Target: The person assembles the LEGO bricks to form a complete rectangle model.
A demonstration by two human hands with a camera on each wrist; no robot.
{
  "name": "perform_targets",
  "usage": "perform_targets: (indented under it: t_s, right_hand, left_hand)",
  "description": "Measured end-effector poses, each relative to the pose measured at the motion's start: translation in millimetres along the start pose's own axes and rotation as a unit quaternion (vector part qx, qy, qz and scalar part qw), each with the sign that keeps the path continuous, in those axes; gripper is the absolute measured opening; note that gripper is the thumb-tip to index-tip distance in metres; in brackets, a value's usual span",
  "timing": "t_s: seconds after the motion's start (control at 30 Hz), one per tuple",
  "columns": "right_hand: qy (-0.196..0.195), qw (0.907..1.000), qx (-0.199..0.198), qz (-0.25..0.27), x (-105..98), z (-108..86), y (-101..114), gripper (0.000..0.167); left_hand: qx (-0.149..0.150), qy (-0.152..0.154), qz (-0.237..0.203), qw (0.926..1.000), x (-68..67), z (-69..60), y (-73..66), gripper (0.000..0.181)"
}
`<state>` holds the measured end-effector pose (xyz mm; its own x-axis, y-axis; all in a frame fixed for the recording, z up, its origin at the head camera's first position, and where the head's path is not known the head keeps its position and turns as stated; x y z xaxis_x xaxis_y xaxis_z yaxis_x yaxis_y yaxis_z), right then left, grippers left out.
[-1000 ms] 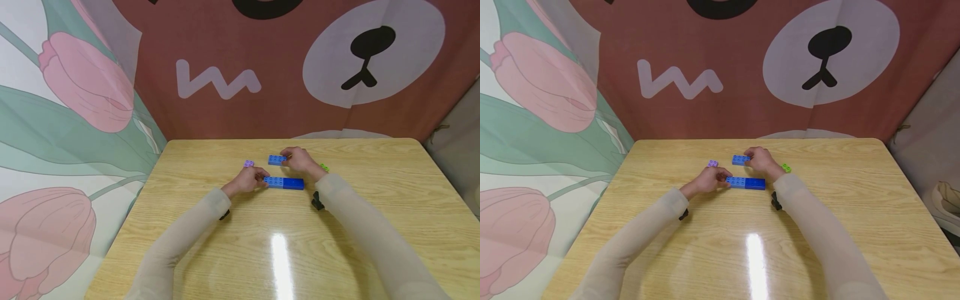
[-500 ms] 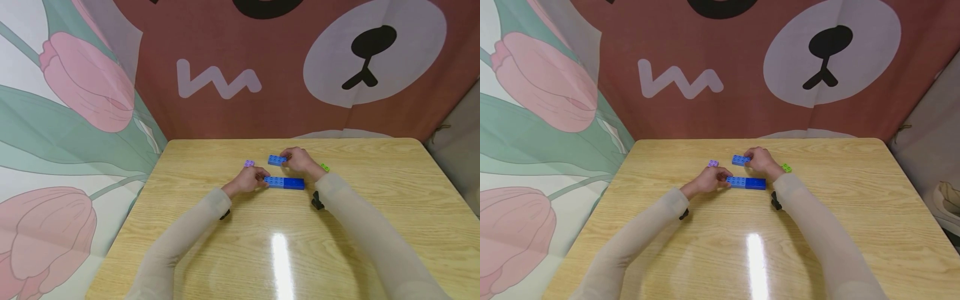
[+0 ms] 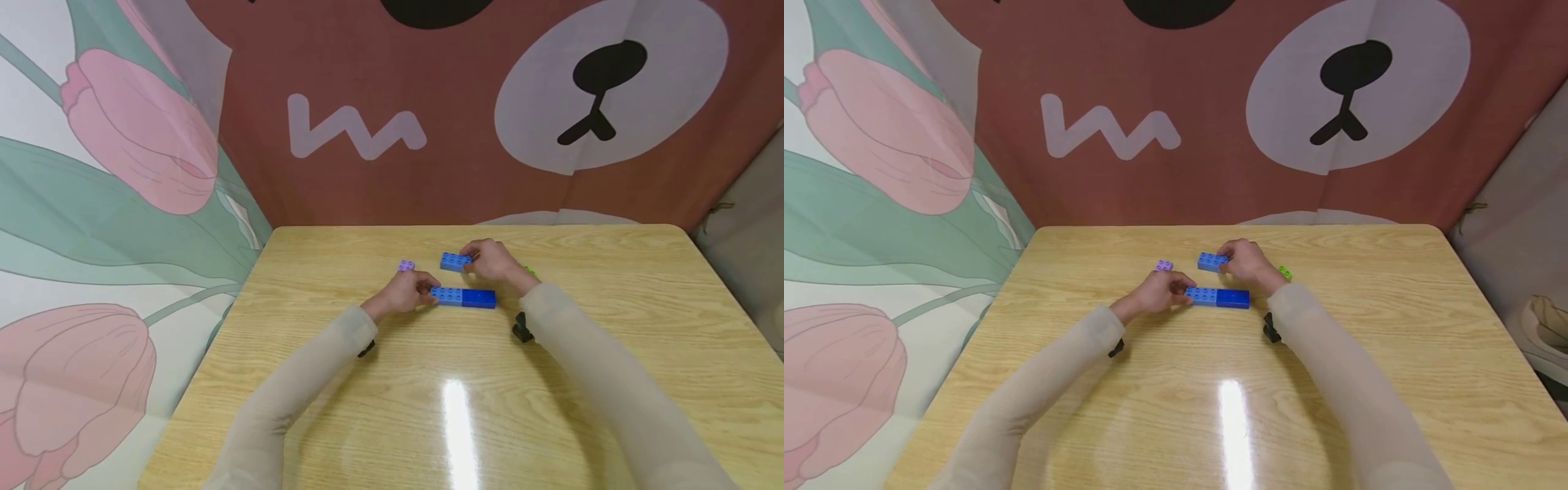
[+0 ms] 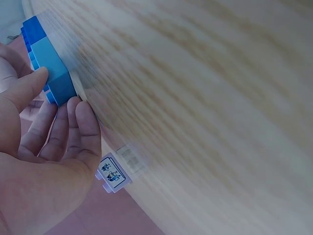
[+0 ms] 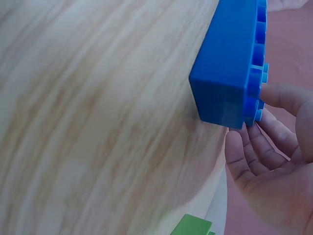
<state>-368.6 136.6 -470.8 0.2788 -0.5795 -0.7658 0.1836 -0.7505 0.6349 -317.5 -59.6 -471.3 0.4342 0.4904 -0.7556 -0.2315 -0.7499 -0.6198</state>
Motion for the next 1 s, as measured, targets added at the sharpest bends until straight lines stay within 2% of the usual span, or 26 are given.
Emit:
perform_targets:
  t_s: [0.3,0.6,1.0]
  right_hand:
    - [-0.003,1.0,0.007,0.004,-4,-2.6,-3,0.037]
    - [-0.006,0.9994,-0.033,-0.013,-10,-13.2,0,0.037]
    - [-0.002,0.9986,-0.054,-0.001,-18,-26.0,10,0.037]
  left_hand:
    - [0.006,-0.004,0.004,1.0,-0.4,1.4,-0.2,0.032]
    - [0.007,-0.001,-0.001,1.0,-0.2,0.3,-0.4,0.031]
    - [0.012,-0.003,-0.002,0.9999,0.4,2.4,2.0,0.032]
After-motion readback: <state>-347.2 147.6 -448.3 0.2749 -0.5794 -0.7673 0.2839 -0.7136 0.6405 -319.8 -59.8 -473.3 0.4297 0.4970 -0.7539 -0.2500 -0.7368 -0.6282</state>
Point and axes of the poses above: each hand's wrist, its own z-axis towards the middle knuckle, its own x-axis out of the palm, y = z × x, the point moved 5 cm from there along z, towards the middle knuckle, and after that the axes turned 6 degrees about -x, right-handed, at the moved point
